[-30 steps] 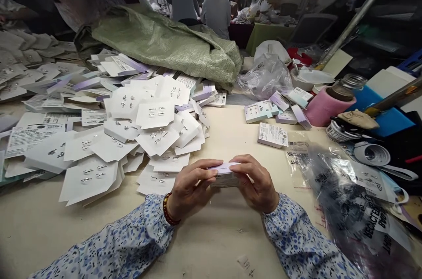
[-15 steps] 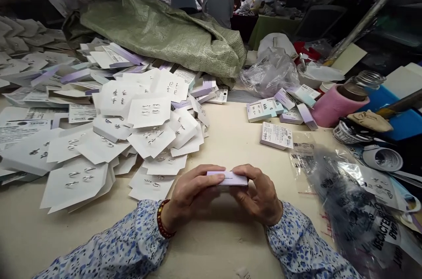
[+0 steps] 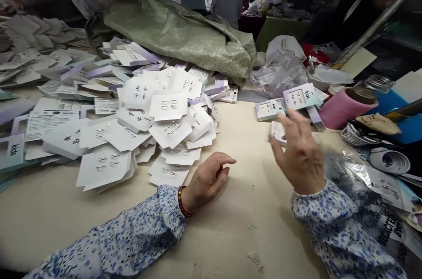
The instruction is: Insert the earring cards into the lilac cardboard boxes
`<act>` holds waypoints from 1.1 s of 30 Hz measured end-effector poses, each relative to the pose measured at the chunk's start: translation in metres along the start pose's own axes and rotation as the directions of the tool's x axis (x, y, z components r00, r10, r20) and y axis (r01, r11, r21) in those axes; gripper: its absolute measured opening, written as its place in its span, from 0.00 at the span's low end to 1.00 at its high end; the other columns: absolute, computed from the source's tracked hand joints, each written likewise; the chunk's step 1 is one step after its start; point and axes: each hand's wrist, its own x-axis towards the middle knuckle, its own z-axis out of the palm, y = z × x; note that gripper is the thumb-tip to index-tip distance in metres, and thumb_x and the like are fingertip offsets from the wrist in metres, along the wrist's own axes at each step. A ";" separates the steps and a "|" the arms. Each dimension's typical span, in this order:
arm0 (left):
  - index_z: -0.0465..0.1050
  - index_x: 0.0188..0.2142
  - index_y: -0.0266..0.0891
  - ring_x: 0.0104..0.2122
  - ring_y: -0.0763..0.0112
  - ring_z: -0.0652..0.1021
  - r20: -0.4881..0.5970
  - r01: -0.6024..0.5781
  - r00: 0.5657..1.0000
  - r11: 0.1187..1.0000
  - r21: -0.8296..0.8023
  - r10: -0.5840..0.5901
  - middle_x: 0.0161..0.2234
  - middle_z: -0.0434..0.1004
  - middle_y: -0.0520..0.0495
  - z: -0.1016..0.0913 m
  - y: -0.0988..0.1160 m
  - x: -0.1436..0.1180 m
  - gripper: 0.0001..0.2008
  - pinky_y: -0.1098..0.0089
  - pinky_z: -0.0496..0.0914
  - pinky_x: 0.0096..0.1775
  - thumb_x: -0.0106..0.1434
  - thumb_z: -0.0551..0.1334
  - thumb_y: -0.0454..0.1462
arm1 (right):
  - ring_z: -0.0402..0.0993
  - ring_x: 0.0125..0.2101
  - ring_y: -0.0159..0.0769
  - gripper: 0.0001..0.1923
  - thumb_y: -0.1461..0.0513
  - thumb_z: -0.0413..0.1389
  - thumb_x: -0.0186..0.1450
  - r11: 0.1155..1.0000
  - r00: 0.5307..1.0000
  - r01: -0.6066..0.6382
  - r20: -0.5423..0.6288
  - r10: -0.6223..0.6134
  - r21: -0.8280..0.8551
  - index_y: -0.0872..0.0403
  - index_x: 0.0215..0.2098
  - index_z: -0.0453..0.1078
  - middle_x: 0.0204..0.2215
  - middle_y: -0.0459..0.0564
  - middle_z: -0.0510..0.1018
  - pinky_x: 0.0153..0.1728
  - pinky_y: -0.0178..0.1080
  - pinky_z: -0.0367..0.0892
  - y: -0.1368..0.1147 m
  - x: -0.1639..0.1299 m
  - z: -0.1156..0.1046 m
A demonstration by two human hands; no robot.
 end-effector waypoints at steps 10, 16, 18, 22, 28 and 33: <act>0.74 0.41 0.35 0.35 0.67 0.80 0.210 -0.109 0.974 0.990 0.085 0.089 0.34 0.81 0.45 0.005 -0.006 -0.004 0.10 0.69 0.74 0.38 0.69 0.54 0.31 | 0.70 0.22 0.33 0.11 0.55 0.61 0.64 0.544 0.787 -0.573 0.596 0.158 0.613 0.54 0.30 0.69 0.21 0.46 0.75 0.23 0.35 0.64 -0.106 0.066 0.104; 0.72 0.46 0.36 0.37 0.68 0.79 0.078 -0.057 0.995 0.998 0.019 0.055 0.37 0.80 0.44 0.002 -0.004 -0.001 0.10 0.68 0.75 0.41 0.71 0.53 0.32 | 0.60 0.20 0.26 0.16 0.52 0.63 0.59 0.319 0.891 -0.443 0.373 0.257 0.838 0.53 0.28 0.65 0.22 0.42 0.68 0.18 0.32 0.59 -0.075 0.067 0.088; 0.71 0.48 0.37 0.38 0.69 0.78 -0.019 -0.007 1.000 1.000 0.015 0.007 0.39 0.78 0.44 0.000 -0.003 0.001 0.10 0.67 0.74 0.41 0.71 0.54 0.33 | 0.62 0.20 0.27 0.16 0.51 0.64 0.59 0.289 0.887 -0.393 0.277 0.368 0.873 0.52 0.30 0.65 0.23 0.42 0.69 0.19 0.33 0.62 -0.050 0.053 0.069; 0.67 0.55 0.37 0.31 0.75 0.71 -0.260 0.099 0.963 0.993 0.069 -0.078 0.44 0.72 0.44 -0.003 -0.006 0.004 0.14 0.67 0.74 0.41 0.70 0.59 0.33 | 0.66 0.18 0.28 0.17 0.50 0.64 0.62 0.229 0.863 -0.453 0.360 0.355 0.862 0.51 0.34 0.64 0.22 0.42 0.72 0.17 0.33 0.64 -0.019 0.009 0.041; 0.72 0.56 0.38 0.35 0.74 0.74 -0.231 0.211 0.947 0.974 -0.083 -0.225 0.47 0.75 0.42 -0.002 -0.014 0.006 0.17 0.69 0.74 0.41 0.70 0.62 0.39 | 0.66 0.17 0.28 0.16 0.50 0.63 0.65 0.360 0.897 -0.435 0.363 0.253 0.825 0.53 0.35 0.69 0.18 0.41 0.70 0.16 0.32 0.63 -0.023 -0.035 0.034; 0.79 0.43 0.35 0.35 0.70 0.78 -0.050 0.388 0.903 0.861 -0.329 -0.426 0.37 0.80 0.44 -0.001 -0.008 0.008 0.13 0.71 0.73 0.36 0.67 0.65 0.43 | 0.68 0.20 0.29 0.14 0.51 0.63 0.64 0.388 0.902 -0.391 0.264 0.342 0.834 0.54 0.37 0.73 0.22 0.44 0.74 0.19 0.33 0.68 -0.034 -0.041 0.049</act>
